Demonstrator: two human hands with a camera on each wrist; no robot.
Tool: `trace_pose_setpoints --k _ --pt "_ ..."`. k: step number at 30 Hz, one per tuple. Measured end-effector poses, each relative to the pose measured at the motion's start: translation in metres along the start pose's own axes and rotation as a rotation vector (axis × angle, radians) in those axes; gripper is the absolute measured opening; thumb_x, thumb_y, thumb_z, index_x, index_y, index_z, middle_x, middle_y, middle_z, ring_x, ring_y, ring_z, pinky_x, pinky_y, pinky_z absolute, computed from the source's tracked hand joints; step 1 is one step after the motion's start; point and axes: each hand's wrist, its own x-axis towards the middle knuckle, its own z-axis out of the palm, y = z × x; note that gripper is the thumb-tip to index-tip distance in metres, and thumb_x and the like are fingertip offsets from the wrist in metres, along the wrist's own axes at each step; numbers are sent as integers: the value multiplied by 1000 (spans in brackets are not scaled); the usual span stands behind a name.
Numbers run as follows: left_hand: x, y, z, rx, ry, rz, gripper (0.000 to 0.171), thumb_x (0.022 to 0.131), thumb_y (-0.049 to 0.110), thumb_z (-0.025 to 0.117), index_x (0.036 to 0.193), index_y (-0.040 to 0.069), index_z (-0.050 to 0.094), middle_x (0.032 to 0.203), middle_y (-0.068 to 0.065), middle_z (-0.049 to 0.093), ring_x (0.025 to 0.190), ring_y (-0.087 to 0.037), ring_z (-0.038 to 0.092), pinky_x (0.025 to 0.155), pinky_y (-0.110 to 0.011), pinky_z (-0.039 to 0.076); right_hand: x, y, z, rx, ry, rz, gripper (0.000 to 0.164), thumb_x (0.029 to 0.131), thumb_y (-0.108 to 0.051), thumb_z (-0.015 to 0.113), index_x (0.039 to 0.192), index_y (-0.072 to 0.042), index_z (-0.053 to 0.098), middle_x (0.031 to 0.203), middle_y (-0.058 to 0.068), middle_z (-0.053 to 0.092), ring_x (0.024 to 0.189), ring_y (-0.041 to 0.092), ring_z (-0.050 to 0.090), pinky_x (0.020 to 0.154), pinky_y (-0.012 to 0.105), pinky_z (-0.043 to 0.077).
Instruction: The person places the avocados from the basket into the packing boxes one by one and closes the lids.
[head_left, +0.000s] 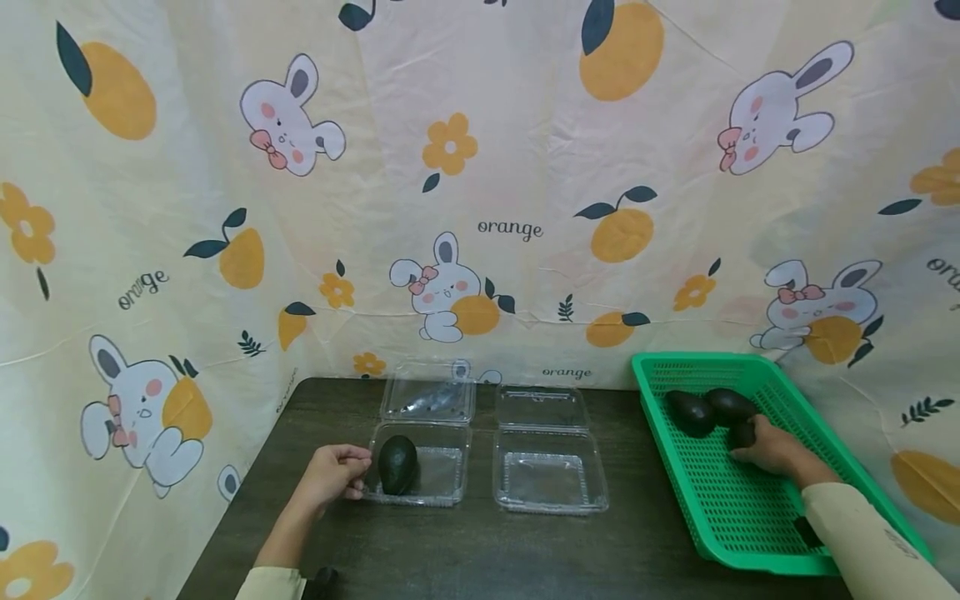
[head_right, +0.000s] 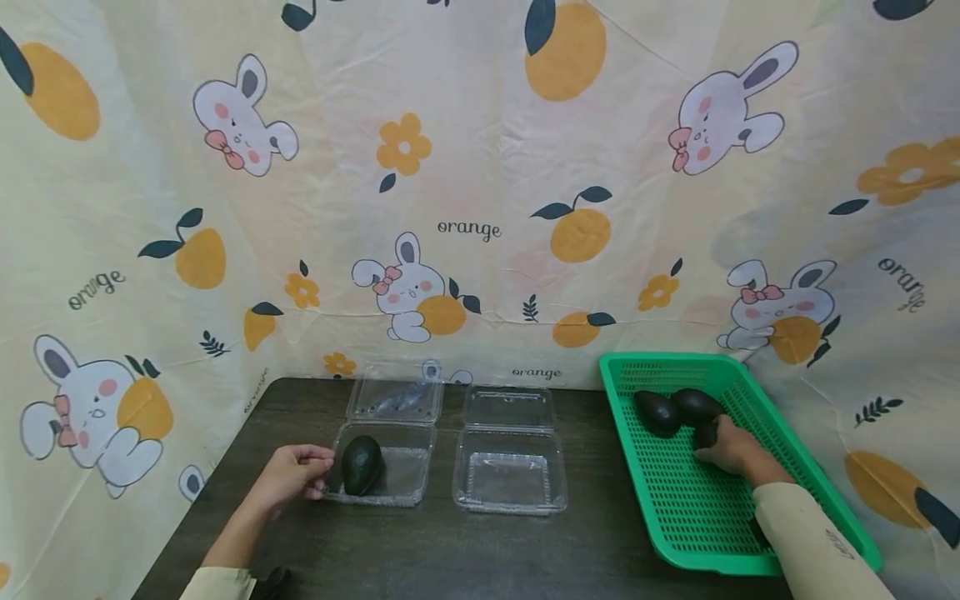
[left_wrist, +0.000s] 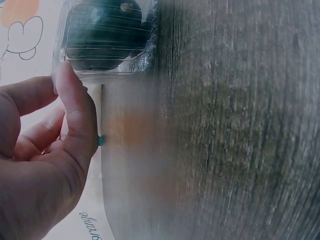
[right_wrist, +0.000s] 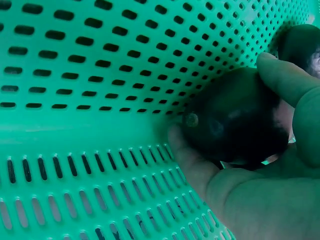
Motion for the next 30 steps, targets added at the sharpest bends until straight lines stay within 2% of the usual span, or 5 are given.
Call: trace_pose_setpoints --k 12,19,25,30 --pt "-5 4 0 -5 7 5 20 99 0 62 114 -14 66 85 -14 65 63 -18 61 52 -30 59 2 -2 2 -7 21 5 87 93 -33 74 133 26 24 126 54 39 115 69 44 92 70 47" --pt "-4 2 2 -8 7 17 21 99 0 63 115 -14 66 85 -13 67 62 -17 61 51 -29 58 -4 -11 -1 -27 74 -8 78 91 -28 76 128 25 32 119 49 46 108 63 50 86 66 50" --pt "-2 0 2 -4 9 20 22 99 0 62 115 -15 66 85 -13 67 62 -18 61 51 -30 58 -6 -18 -8 -23 101 -11 82 90 -30 77 129 26 31 120 50 46 108 63 50 87 66 50" --pt "-1 -1 1 0 11 23 21 99 0 62 115 -15 66 85 -13 67 62 -17 61 51 -29 58 -10 -27 -13 -47 131 -36 83 89 -35 78 128 24 34 118 47 49 104 61 53 83 63 51"
